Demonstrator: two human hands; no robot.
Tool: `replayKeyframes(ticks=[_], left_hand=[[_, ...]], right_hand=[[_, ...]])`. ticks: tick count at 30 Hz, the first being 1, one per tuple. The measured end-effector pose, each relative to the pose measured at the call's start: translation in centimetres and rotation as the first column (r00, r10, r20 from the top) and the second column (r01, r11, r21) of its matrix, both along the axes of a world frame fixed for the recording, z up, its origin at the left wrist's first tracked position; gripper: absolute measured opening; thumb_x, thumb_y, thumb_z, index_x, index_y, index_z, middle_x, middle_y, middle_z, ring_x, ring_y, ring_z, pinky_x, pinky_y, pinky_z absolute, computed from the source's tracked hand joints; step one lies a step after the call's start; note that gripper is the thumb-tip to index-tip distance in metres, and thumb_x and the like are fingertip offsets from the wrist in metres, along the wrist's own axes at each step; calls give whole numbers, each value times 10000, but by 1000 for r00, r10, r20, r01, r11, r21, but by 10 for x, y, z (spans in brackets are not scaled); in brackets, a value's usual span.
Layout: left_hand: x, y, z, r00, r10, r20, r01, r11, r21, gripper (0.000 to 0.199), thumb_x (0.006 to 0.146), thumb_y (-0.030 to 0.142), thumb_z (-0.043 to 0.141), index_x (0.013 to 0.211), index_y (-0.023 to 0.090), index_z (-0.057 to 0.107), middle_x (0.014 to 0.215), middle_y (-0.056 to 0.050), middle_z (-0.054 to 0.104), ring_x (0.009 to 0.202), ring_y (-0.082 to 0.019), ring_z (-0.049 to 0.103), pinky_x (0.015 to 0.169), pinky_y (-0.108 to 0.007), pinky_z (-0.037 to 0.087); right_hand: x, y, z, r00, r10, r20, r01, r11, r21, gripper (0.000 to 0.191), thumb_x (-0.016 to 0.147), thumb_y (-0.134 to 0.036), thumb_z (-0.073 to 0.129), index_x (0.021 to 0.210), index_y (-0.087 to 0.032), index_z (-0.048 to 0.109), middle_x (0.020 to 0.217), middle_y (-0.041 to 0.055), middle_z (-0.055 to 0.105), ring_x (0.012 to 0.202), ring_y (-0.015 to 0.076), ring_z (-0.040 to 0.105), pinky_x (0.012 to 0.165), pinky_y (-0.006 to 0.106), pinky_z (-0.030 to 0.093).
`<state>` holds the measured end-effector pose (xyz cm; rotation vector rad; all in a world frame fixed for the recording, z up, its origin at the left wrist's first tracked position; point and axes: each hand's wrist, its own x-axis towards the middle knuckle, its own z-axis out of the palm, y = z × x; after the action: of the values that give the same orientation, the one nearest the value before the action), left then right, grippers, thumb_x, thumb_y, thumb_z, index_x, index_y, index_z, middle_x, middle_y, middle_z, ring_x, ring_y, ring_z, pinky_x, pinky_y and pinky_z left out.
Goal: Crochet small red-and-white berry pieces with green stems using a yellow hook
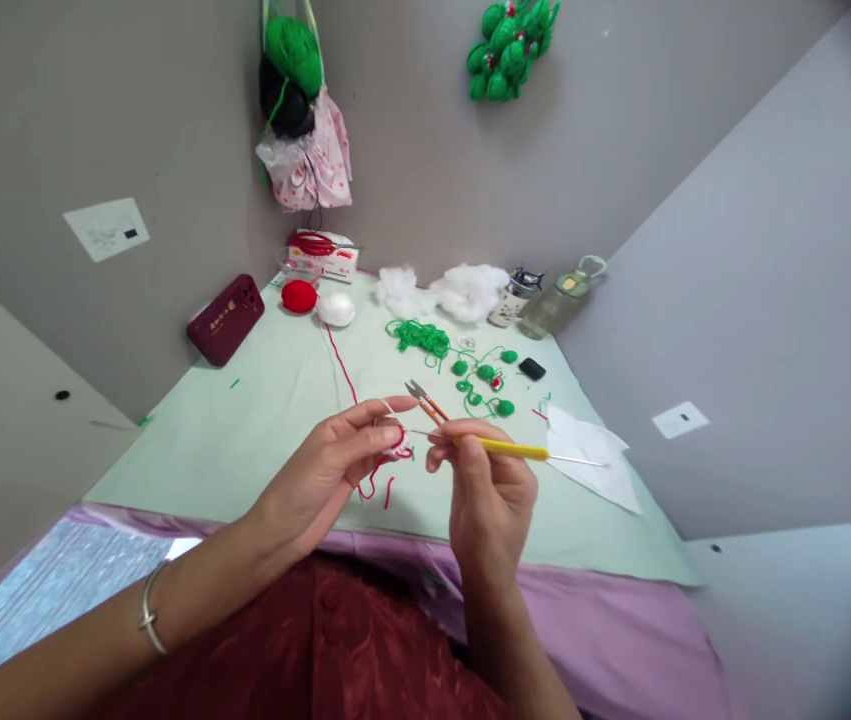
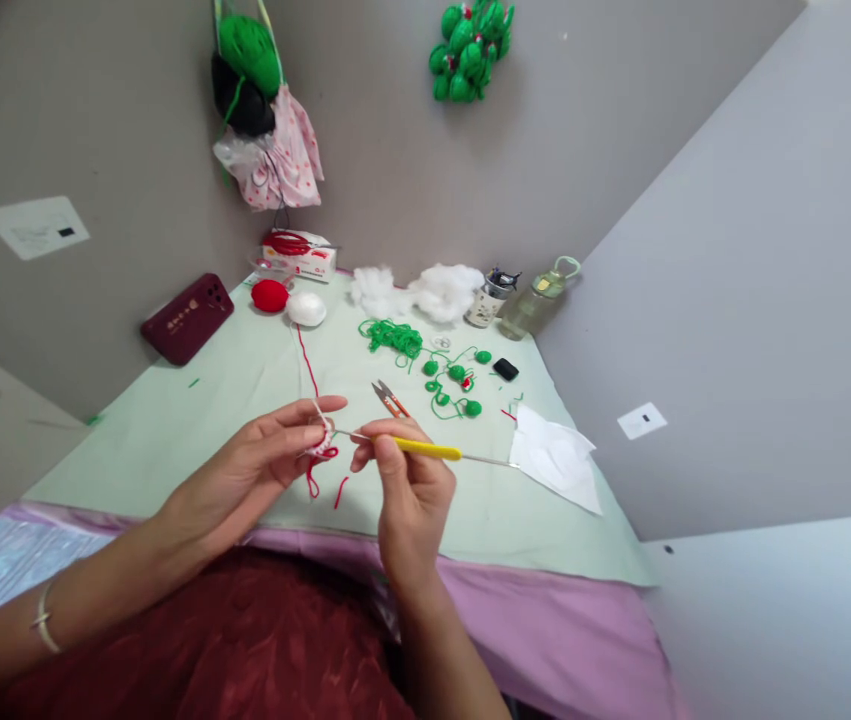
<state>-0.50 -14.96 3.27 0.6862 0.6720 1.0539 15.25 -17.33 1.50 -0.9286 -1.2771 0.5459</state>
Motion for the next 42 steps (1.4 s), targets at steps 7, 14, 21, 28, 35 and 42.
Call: replayKeyframes(ticks=[7,14,21,28,35,42], left_hand=[[0,-7,-2,994,-7,-107,17,995,97,320,822,249,860,1141,268,836,888,9,730,903,-158,635,915,-294,461],[-4,-7,-3,982,46,-182,-18,988,152,279,840,276,842,1118,294,845,879,14,670,885,-149,597,863,-268,467],[2,-14,-5,958,176,-225,-128,969,213,414,792,272,899,1196,279,810,822,31,650,801,-134,584,736,-242,464],[-3,-4,-3,997,-62,36,65,992,-105,369,788,244,895,1144,182,823,860,-20,737,802,-129,631,828,-260,500],[2,-7,-4,1000,-4,-14,4,999,45,385,798,223,894,1174,258,819,836,20,756,828,-129,660,856,-259,475],[3,-5,-7,996,-82,40,85,993,-79,365,770,293,918,1118,212,845,895,-13,745,790,-119,602,792,-251,476]], right_hand=[[1,1,-4,996,74,-43,-77,995,-65,174,1021,-297,620,975,-215,767,894,43,770,697,146,679,683,320,608],[4,-6,0,997,75,23,-75,997,-28,205,1067,-254,519,1005,-215,710,907,46,774,709,154,708,686,327,618],[-3,-10,-14,811,-248,529,26,920,391,340,990,-76,575,1254,-255,693,1051,85,782,948,206,747,793,353,635],[-3,-7,-12,962,-132,239,84,976,200,247,1021,-125,566,1103,-262,754,924,38,754,821,176,721,751,350,606],[-7,-2,-4,986,-11,164,-2,997,80,186,1026,-169,592,1036,-239,764,947,34,787,812,166,721,730,325,606],[-6,-3,-14,917,-209,340,101,945,310,262,977,-98,648,1135,-259,781,1021,63,764,922,183,731,774,324,596]])
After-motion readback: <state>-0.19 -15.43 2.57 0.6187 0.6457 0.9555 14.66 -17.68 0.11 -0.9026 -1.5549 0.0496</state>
